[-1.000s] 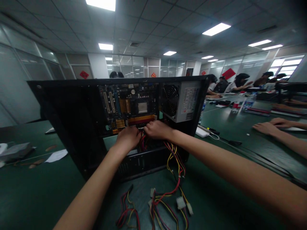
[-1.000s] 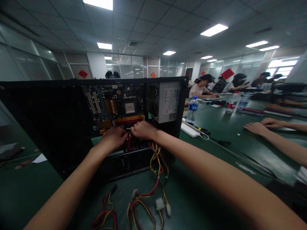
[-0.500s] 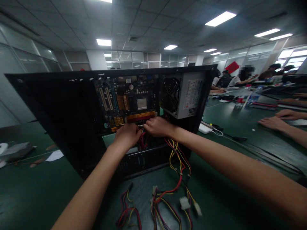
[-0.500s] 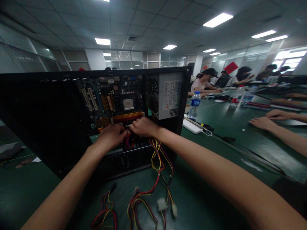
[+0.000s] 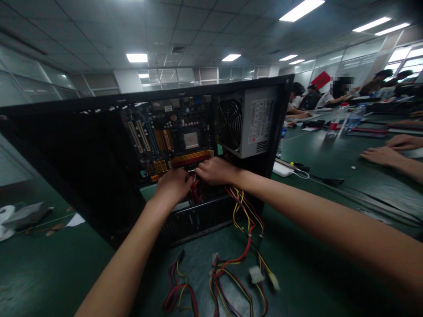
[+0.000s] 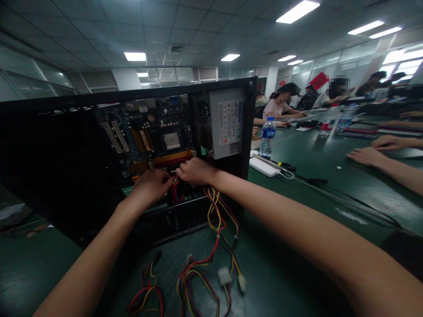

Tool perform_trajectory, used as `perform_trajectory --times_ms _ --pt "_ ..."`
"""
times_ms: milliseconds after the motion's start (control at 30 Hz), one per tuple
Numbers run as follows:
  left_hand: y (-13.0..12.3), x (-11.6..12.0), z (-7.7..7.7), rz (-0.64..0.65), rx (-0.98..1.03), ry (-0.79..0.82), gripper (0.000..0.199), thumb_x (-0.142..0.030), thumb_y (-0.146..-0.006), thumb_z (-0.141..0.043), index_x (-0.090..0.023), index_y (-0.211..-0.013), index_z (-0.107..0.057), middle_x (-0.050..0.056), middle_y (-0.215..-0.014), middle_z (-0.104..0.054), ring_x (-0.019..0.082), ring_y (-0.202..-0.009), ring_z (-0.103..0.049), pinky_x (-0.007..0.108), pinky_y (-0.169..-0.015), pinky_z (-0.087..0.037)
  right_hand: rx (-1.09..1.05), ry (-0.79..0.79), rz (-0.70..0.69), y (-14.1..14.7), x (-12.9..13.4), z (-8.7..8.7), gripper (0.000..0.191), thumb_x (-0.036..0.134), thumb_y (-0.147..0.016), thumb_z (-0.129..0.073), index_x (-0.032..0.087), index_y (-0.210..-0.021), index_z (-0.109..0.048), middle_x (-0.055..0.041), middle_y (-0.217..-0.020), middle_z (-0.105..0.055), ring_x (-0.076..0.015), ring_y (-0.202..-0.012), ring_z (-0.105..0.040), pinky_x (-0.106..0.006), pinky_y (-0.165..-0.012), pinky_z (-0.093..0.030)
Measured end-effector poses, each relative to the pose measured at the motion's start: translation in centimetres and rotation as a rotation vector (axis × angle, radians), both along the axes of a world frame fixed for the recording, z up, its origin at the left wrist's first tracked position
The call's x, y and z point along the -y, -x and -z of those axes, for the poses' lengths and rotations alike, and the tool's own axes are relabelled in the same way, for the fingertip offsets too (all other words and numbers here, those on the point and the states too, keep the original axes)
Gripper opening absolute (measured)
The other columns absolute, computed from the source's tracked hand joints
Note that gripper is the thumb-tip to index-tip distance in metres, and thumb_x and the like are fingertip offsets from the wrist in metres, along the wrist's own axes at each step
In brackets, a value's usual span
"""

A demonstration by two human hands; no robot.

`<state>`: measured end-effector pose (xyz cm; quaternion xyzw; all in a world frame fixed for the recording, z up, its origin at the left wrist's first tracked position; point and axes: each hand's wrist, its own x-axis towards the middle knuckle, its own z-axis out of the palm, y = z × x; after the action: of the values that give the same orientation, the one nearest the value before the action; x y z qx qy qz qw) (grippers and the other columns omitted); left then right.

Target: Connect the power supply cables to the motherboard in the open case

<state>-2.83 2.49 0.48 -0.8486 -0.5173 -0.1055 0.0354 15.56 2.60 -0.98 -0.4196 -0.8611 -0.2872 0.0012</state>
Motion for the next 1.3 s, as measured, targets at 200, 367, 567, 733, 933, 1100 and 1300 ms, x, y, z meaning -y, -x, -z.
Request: perform_trajectory --times_ms 200,367,567,733,933,1100,1300 --pt "-0.2 0.3 -0.2 -0.014 -0.005 0.007 0.037 -0.039 -0.098 -0.046 -0.021 -0.093 -0.079 0.013 -0.095 -0.078 0.029 -0.09 -0.073 0.035 -0.075 -0.051 -0.012 -0.006 0.018 -0.1 -0.3 0.0 0.029 0.013 -0.102 -0.039 0.008 -0.112 -0.066 -0.0191 -0.105 -0.074 -0.0279 -0.091 -0.071 -0.034 -0.067 -0.042" --pt "-0.5 0.6 -0.4 -0.027 -0.042 -0.003 0.039 -0.038 -0.099 -0.043 -0.021 -0.094 -0.079 0.013 -0.097 -0.078 0.03 -0.093 -0.073 0.036 -0.075 -0.051 -0.042 -0.006 0.025 -0.2 -0.6 0.1 0.029 0.013 -0.102 -0.039 0.006 -0.113 -0.065 -0.0206 -0.107 -0.073 -0.029 -0.09 -0.071 -0.035 -0.067 -0.043" --pt "-0.8 0.3 -0.2 -0.06 -0.047 -0.014 0.042 -0.042 -0.099 -0.042 -0.022 -0.099 -0.079 0.013 -0.1 -0.078 0.031 -0.098 -0.074 0.035 -0.077 -0.052 -0.059 0.02 0.033 -0.1 -0.6 -0.1 0.03 0.009 -0.101 -0.039 0.005 -0.116 -0.064 -0.0216 -0.109 -0.073 -0.0302 -0.096 -0.072 -0.035 -0.068 -0.046" --pt "-0.8 -0.2 -0.2 -0.059 -0.039 -0.012 0.043 -0.043 -0.099 -0.042 -0.022 -0.099 -0.08 0.014 -0.101 -0.079 0.03 -0.098 -0.074 0.034 -0.079 -0.051 -0.115 0.031 0.02 -0.1 -0.4 -0.3 0.033 0.012 -0.103 -0.036 0.005 -0.118 -0.065 -0.022 -0.109 -0.073 -0.0292 -0.098 -0.072 -0.037 -0.075 -0.05" --pt "-1.0 0.0 -0.4 -0.154 -0.023 -0.034 0.045 -0.05 -0.098 -0.044 -0.024 -0.096 -0.08 0.014 -0.099 -0.079 0.033 -0.099 -0.074 0.036 -0.077 -0.052 -0.255 0.02 0.078 -0.1 -0.3 -0.5 0.032 0.024 -0.102 -0.047 0.005 -0.112 -0.07 -0.0235 -0.103 -0.075 -0.0322 -0.099 -0.073 -0.039 -0.079 -0.053" --pt "-1.2 0.1 -0.3 -0.185 -0.037 -0.09 0.044 -0.049 -0.098 -0.045 -0.022 -0.095 -0.08 0.015 -0.099 -0.079 0.034 -0.1 -0.074 0.037 -0.077 -0.053 -0.337 0.044 0.128 -0.3 0.3 -0.4 0.029 0.025 -0.097 -0.055 0.007 -0.107 -0.075 -0.023 -0.101 -0.075 -0.033 -0.099 -0.073 -0.039 -0.079 -0.055" --pt "-1.0 -0.2 0.0 -0.188 -0.035 -0.128 0.042 -0.048 -0.1 -0.046 -0.022 -0.098 -0.079 0.014 -0.1 -0.079 0.032 -0.1 -0.074 0.036 -0.077 -0.052 -0.442 0.123 0.188 -0.8 0.6 -0.3 0.031 0.022 -0.094 -0.054 0.009 -0.111 -0.077 -0.0211 -0.11 -0.075 -0.0337 -0.103 -0.073 -0.039 -0.084 -0.055"
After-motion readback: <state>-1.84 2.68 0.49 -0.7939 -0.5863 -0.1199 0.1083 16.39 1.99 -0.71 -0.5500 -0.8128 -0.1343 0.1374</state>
